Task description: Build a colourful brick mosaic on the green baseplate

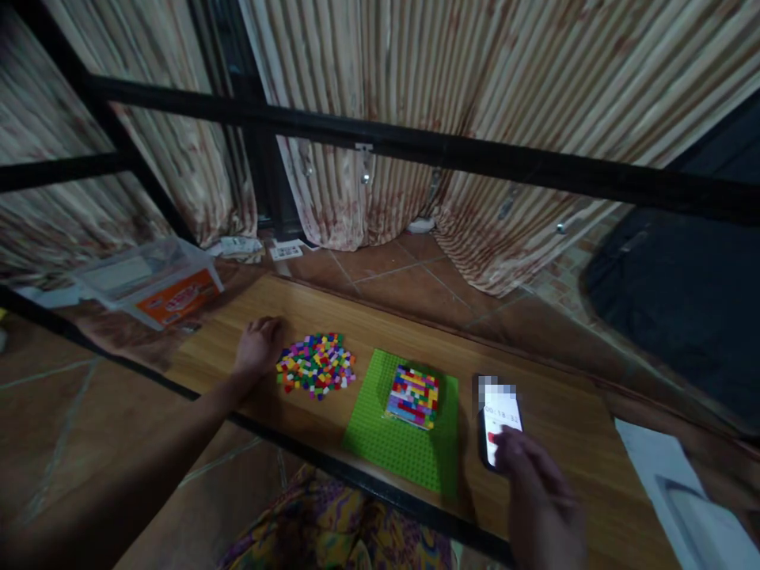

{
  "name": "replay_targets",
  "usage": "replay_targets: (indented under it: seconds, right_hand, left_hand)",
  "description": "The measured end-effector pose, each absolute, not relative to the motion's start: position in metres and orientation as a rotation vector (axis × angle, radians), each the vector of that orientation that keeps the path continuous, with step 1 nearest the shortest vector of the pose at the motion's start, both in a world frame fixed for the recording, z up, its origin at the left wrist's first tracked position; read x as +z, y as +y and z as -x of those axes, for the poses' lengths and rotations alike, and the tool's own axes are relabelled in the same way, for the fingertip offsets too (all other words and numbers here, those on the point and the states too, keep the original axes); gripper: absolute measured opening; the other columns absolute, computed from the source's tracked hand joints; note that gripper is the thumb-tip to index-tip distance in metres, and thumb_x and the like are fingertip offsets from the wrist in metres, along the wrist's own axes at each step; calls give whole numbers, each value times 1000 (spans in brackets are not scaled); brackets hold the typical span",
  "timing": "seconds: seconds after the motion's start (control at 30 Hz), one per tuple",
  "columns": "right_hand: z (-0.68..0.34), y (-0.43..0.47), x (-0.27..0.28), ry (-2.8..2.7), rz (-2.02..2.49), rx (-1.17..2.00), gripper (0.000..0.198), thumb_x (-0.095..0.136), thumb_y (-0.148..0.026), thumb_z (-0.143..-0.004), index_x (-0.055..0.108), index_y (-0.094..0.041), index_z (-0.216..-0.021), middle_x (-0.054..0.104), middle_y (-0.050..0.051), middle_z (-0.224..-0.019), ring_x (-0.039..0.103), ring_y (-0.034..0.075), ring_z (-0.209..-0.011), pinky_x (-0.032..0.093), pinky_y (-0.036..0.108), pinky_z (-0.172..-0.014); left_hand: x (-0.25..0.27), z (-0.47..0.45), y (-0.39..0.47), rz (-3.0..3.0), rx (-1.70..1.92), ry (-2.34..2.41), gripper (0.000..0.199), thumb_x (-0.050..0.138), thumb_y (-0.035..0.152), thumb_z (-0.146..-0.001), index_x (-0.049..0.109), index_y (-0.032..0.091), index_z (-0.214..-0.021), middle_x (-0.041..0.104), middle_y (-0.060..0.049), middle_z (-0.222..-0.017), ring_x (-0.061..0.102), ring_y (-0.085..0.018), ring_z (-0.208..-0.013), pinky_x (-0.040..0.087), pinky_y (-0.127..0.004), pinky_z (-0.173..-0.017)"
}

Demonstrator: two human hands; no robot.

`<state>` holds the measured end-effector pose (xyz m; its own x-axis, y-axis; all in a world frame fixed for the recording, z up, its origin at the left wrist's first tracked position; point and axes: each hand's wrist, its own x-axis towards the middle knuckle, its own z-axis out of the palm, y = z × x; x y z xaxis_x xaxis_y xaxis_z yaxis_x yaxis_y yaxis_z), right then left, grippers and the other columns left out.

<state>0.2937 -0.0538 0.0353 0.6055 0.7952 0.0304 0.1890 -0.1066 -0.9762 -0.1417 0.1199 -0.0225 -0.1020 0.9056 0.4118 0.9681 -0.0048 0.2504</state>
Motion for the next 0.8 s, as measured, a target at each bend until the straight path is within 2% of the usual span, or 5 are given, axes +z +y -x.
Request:
replay_targets:
  seconds: [0.1,0.23,0.33,0.6,0.8]
  right_hand:
    - [-223,-49,39,-1149,1635,850,31,71,-47,-70,71,-22,-90,71,5,-89,65,20,-84,52,31,-73]
    - [-140,-36,26,-1575,1428,940,22,55,-39,-86,70,-24,-90,69,3,-90,63,17,-86,49,29,-76]
    - [-106,-22,14,-1746,1402,825,22,50,-35,-89,69,-23,-91,67,3,-87,61,16,-82,48,28,-74]
    - [-72,3,-4,-1980,1649,296,19,54,-38,-86,62,-21,-88,64,6,-90,58,21,-87,43,34,-79]
    - [-66,4,-9,-2005,1696,204,14,51,-31,-87,62,-21,-87,65,7,-94,58,23,-91,41,34,-81]
  left_hand:
    - [-25,141,120,2018,-774,-2120,35,40,24,-87,63,12,-111,64,-14,-112,55,-28,-104,43,-41,-97]
    - [-28,140,120,2011,-824,-2145,34,41,23,-87,63,13,-111,63,-15,-112,54,-28,-106,42,-42,-97]
    - [-28,139,119,1997,-825,-2162,33,41,23,-87,63,13,-110,62,-14,-113,54,-28,-106,43,-41,-97]
    - [-24,137,115,2001,-860,-2187,32,43,21,-86,63,13,-109,62,-14,-114,54,-28,-107,42,-43,-97]
    - [-22,136,115,1991,-865,-2215,30,44,22,-86,64,12,-107,62,-14,-114,54,-28,-107,42,-42,-97]
